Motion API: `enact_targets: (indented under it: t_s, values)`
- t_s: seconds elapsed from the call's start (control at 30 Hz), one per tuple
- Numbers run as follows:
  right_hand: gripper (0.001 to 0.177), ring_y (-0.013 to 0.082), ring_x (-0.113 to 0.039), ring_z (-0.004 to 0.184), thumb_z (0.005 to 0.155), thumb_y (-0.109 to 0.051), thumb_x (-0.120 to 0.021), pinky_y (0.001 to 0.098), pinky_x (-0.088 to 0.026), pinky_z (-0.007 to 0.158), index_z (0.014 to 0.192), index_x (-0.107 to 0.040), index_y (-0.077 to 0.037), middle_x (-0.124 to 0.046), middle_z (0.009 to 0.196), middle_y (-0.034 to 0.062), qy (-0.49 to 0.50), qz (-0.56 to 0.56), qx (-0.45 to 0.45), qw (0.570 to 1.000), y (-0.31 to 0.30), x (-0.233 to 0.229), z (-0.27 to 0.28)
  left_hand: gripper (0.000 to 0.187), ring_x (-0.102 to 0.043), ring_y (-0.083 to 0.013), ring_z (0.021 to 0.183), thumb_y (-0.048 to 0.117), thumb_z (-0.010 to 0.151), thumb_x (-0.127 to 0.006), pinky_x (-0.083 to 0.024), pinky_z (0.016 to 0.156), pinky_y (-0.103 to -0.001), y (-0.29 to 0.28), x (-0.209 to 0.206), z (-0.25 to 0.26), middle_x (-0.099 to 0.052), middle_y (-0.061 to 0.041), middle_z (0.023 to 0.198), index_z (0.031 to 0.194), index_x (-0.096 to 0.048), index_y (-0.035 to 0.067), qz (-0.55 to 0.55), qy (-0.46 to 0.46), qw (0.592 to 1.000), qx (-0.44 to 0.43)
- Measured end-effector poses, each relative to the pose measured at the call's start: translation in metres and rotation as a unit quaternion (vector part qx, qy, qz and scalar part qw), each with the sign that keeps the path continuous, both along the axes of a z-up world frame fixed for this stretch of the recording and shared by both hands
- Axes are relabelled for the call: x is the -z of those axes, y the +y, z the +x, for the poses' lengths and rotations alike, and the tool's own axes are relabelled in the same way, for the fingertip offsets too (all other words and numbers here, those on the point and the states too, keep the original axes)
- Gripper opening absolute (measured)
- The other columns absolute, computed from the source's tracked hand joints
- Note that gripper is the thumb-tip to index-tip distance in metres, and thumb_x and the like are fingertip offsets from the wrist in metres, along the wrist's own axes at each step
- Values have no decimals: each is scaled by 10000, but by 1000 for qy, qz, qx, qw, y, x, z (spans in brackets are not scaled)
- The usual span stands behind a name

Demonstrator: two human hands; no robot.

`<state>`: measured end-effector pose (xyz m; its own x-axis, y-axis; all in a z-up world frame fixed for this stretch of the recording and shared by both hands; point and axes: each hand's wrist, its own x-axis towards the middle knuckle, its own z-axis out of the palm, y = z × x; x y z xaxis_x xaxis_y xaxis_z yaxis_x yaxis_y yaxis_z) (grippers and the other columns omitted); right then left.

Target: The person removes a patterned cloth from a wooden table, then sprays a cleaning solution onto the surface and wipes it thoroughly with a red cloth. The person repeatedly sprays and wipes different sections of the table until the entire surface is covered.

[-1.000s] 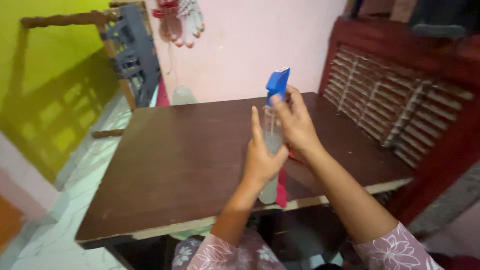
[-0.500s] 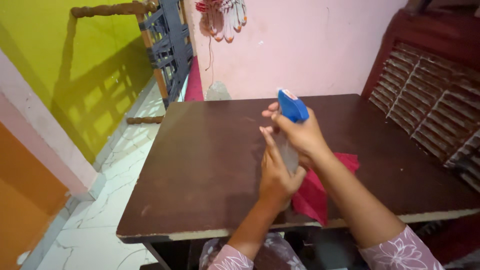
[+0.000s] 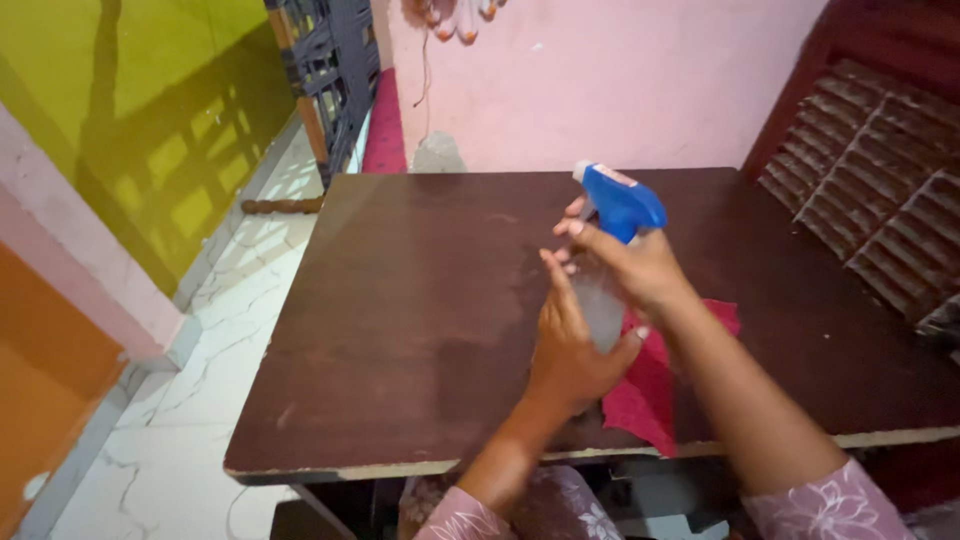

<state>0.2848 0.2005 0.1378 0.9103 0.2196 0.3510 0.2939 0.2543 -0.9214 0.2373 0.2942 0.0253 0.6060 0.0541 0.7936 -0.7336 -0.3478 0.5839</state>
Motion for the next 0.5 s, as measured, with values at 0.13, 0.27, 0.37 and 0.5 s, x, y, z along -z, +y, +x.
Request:
enact_targets:
  t_s: [0.13,0.27,0.37,0.5]
  values:
    - [201,180,-694,691,908,-98,-721,347,-611,606,1076,-614,-67,-711,930,82,39,-74,4,996,6,-9,21,960,-478,-391,1405,255,1031,-637,-432,1146,-465,42,27,45,-424,-297,1531,1652,18,-71,-25,52,988,146]
    - [150,177,-655,584,908,-138,-732,342,-564,533,996,-635,-67,-689,812,77,59,-130,42,989,39,-13,48,710,-579,-280,1205,314,1106,-483,-465,1083,-396,106,63,114,-582,-192,1313,1650,-163,-12,-161,77,983,40]
    - [154,166,-637,545,900,-154,-732,341,-543,495,939,-621,-55,-675,740,71,78,-173,51,981,65,-13,69,620,-581,-349,1225,301,1076,-505,-425,1105,-460,162,88,139,-620,-231,1301,1578,-345,-26,-143,117,958,-220]
    - [183,171,-618,515,899,-166,-726,345,-536,479,901,-607,-28,-642,673,81,107,-218,66,968,88,-12,86,618,-490,-440,1347,332,1064,-512,-380,1128,-497,196,111,110,-502,-293,1464,1543,-361,-29,-184,158,902,-358]
